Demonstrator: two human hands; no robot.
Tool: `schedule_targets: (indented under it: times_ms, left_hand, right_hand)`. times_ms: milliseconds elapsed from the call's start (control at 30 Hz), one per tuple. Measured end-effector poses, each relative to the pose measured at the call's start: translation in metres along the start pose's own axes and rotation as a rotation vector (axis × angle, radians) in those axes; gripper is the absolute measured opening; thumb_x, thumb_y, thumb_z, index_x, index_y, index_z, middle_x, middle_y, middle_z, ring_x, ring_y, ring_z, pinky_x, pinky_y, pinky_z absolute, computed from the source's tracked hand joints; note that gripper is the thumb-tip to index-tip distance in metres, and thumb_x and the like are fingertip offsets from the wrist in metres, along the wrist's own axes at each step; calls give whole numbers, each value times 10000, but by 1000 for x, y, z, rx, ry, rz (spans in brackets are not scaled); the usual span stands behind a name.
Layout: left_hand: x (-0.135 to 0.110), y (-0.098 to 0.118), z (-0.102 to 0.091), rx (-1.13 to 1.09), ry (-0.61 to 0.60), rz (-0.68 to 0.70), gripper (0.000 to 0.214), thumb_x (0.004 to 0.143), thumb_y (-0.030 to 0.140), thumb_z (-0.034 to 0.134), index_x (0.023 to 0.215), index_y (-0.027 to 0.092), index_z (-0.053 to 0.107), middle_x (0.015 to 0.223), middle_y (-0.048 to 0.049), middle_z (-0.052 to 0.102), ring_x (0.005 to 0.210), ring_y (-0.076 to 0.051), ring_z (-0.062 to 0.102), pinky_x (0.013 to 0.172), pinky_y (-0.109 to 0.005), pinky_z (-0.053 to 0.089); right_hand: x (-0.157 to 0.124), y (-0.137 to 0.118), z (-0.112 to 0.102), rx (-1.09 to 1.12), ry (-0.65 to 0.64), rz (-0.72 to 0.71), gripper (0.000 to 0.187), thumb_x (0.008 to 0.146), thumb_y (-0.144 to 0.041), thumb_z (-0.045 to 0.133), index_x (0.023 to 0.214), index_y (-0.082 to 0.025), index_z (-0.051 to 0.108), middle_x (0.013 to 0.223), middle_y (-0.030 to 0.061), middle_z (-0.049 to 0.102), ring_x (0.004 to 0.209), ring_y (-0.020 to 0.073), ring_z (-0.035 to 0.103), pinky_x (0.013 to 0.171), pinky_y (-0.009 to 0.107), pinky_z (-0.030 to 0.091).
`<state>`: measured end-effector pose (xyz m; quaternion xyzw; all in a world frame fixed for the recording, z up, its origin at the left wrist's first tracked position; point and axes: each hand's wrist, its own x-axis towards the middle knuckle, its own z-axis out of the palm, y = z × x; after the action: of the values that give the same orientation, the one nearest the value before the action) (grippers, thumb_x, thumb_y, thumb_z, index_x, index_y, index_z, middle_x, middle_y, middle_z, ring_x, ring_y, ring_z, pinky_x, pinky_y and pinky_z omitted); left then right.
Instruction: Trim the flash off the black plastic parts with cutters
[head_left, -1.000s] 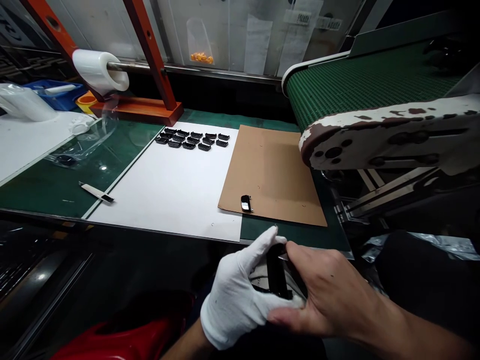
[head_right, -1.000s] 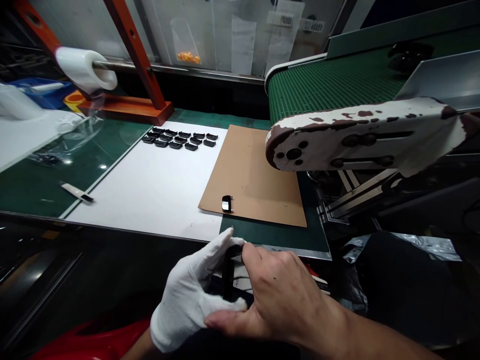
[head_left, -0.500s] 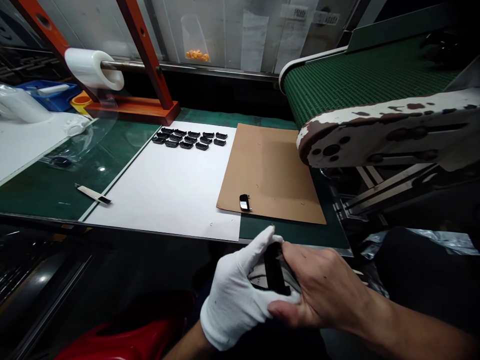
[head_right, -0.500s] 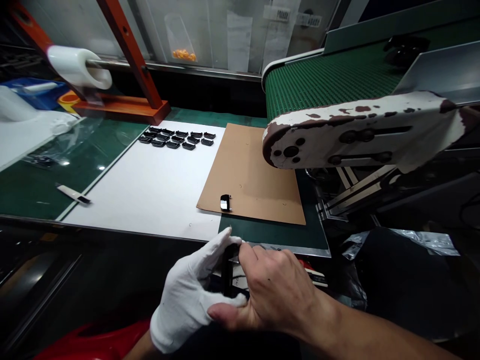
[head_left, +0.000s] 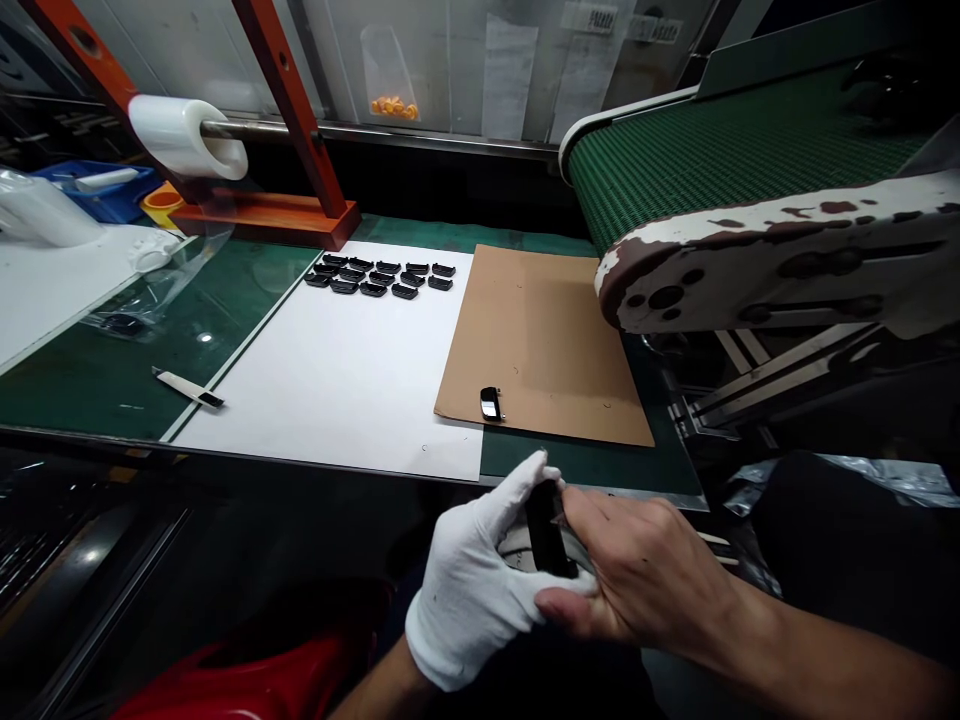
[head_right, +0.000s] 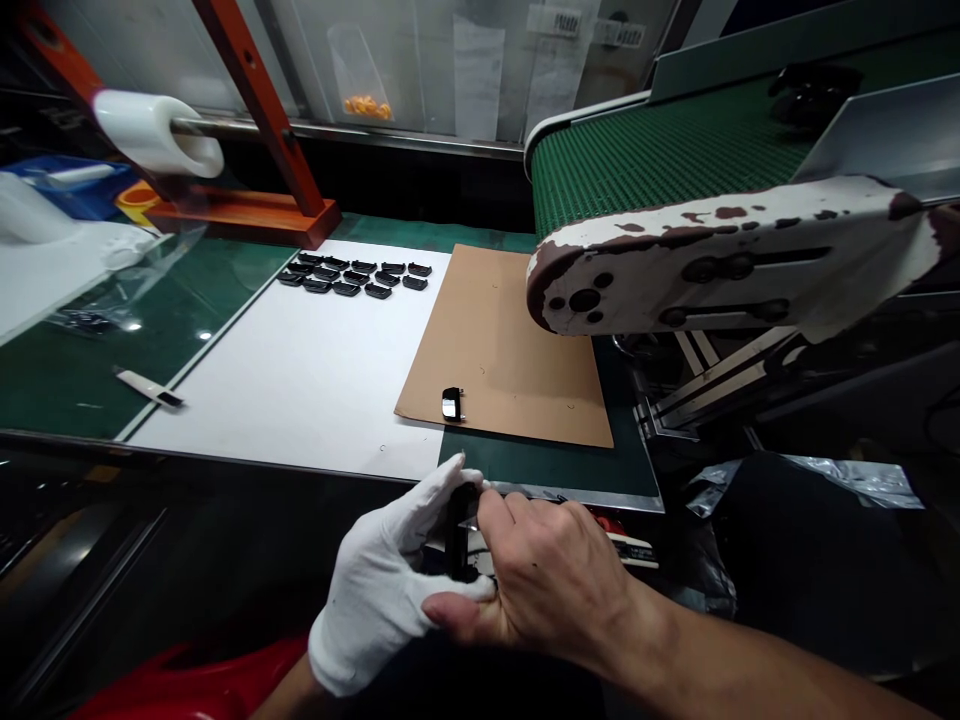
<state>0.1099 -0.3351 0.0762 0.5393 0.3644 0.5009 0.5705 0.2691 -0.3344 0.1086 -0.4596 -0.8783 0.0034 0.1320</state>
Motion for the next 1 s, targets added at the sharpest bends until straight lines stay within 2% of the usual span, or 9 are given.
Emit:
schedule_targets:
  times_ms: [300, 467, 600, 700, 800, 900, 967, 1000]
  left_hand:
    - [1, -2, 1, 29, -1, -7, 779, 581, 105, 825, 1304, 131, 536, 1166, -85, 679, 994, -249, 678, 871, -253, 582]
    - [2, -6, 2, 41, 23, -12, 787, 551, 63, 833, 1284, 142, 557, 1167, -79, 677, 1023, -232, 665, 925, -243, 547]
    - [3, -10, 3, -40, 0, -29, 832, 568, 17, 818, 1313, 247, 529, 1192, -30, 661, 1058, -202, 646, 921, -210, 538]
    - [2, -9, 4, -151, -32, -16, 884, 579, 7, 817, 1320, 368, 496, 1240, 22, 630, 1085, -184, 632, 939, -204, 520]
    - [2, -6, 3, -211, -39, 10, 884, 593, 25, 822, 1313, 414, 485, 1256, 47, 618, 1097, -166, 626, 947, -180, 500]
    - [1, -4, 1, -181, -25, 88, 916, 558, 56, 853, 1323, 395, 481, 1244, 40, 626, 1120, -169, 612, 962, -166, 478]
    - [1, -4, -1, -160, -21, 113, 920, 552, 92, 865, 1333, 381, 474, 1243, 26, 627, 1116, -177, 615, 964, -172, 477]
    - [0, -5, -2, -148, -22, 109, 907, 566, 109, 861, 1339, 374, 469, 1244, 19, 626, 1114, -180, 617, 962, -178, 480]
  right_hand:
    - [-2, 1, 3, -26, 28, -26, 725, 905, -646, 90, 639, -161, 559, 518, 29, 537, 423, 170, 542, 403, 309, 254]
    - [-5, 3, 5, -41, 58, -57, 673, 941, -583, 129, 601, -173, 540, 481, 10, 516, 394, 146, 511, 399, 304, 248]
    - [-3, 5, 6, 10, 84, -83, 644, 948, -567, 157, 605, -174, 534, 496, 9, 515, 417, 134, 497, 426, 296, 276]
    - [-3, 5, 1, 100, 186, -60, 571, 918, -611, 264, 606, -186, 485, 501, -12, 470, 426, 110, 439, 446, 270, 294]
    - [-11, 2, -6, 349, 215, 117, 540, 822, -713, 391, 628, -209, 410, 521, -58, 384, 429, 81, 346, 436, 244, 273]
    - [-27, -4, -4, 867, 98, 482, 676, 740, -845, 225, 692, -211, 454, 549, -59, 342, 472, 97, 306, 439, 246, 236]
    - [-39, -9, 8, 1237, 63, 726, 731, 790, -797, 111, 767, -203, 537, 548, -50, 329, 501, 111, 293, 461, 249, 232]
    - [-44, -10, 16, 1417, 63, 813, 704, 835, -741, 123, 799, -197, 569, 542, -49, 326, 502, 109, 283, 465, 246, 233]
